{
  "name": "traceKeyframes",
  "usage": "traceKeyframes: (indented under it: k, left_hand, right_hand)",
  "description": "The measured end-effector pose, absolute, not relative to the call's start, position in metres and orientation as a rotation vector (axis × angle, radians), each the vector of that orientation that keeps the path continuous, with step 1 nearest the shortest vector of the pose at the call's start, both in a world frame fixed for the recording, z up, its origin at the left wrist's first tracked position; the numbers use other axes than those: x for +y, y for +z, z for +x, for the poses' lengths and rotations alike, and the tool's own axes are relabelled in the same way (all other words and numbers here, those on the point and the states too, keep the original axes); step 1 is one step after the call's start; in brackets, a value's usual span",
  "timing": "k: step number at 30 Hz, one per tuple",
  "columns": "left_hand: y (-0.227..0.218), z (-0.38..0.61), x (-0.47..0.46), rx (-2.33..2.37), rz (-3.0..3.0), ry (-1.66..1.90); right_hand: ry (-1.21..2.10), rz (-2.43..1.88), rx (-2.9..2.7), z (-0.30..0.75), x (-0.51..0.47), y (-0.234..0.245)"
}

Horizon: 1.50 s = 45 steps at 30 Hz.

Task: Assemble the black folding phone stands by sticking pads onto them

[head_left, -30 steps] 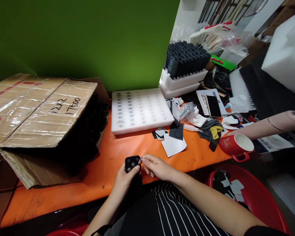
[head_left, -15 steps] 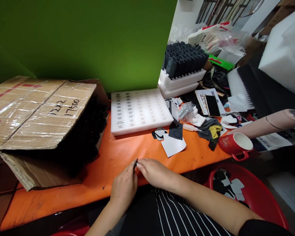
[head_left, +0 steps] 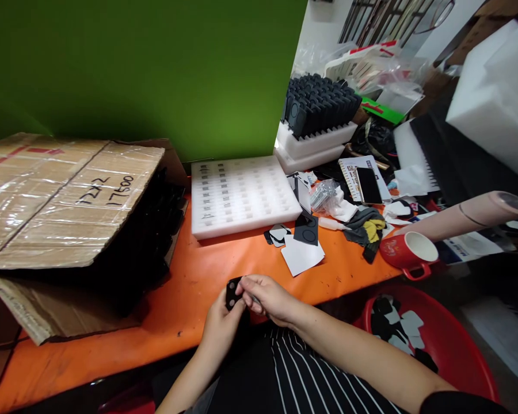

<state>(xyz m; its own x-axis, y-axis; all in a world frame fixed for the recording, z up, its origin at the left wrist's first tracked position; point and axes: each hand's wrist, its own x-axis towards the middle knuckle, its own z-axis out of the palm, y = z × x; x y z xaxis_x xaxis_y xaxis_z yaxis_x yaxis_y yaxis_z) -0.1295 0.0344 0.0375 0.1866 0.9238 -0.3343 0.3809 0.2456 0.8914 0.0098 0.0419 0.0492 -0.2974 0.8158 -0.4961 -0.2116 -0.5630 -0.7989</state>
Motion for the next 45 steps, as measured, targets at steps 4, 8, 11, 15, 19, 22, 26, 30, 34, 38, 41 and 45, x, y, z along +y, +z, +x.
traceKeyframes:
  k: [4,8,11,15,19,22,26,30,34,38,41,45]
  left_hand:
    - [0.036,-0.133,0.039,1.377,1.174,0.796]
    - [0.044,-0.139,0.036,1.376,1.471,0.679]
    - [0.049,-0.144,0.032,1.341,1.75,0.616]
    - [0.055,-0.151,0.028,1.235,2.009,0.582]
    - [0.06,-0.159,0.023,1.159,2.064,0.573]
    - [0.062,-0.164,0.019,1.124,2.04,0.541]
    - [0.065,-0.167,0.019,1.098,1.946,0.537]
    - [0.058,-0.167,0.035,1.146,1.604,0.628]
    - [0.027,-0.167,0.063,1.387,1.131,0.784]
    - [0.003,-0.169,0.079,1.496,0.885,0.952]
    - [0.004,-0.178,0.082,1.522,0.618,1.119]
    - [0.018,-0.2,0.097,1.481,0.242,1.249]
  right_hand:
    - [2.018,-1.272,-0.686,0.02,0.045,0.053]
    - [2.02,-1.399,-0.913,0.023,0.046,0.053]
    - [2.009,-1.496,-1.078,0.024,0.045,0.053]
    - [2.197,-1.452,-0.889,0.026,0.044,0.062]
    - [2.355,-1.255,-0.597,0.024,0.042,0.074]
    - [2.377,-1.177,-0.552,0.021,0.039,0.074]
    - [2.329,-1.198,-0.499,0.014,0.034,0.066]
    - [2.285,-1.129,-0.441,0.01,0.037,0.058]
    - [2.16,-1.031,-0.503,0.014,0.046,0.055]
    - [2.058,-1.131,-0.621,0.026,0.048,0.052]
    - [2.033,-1.176,-0.624,0.033,0.04,0.046]
    - [2.037,-1.219,-0.542,0.035,0.031,0.039]
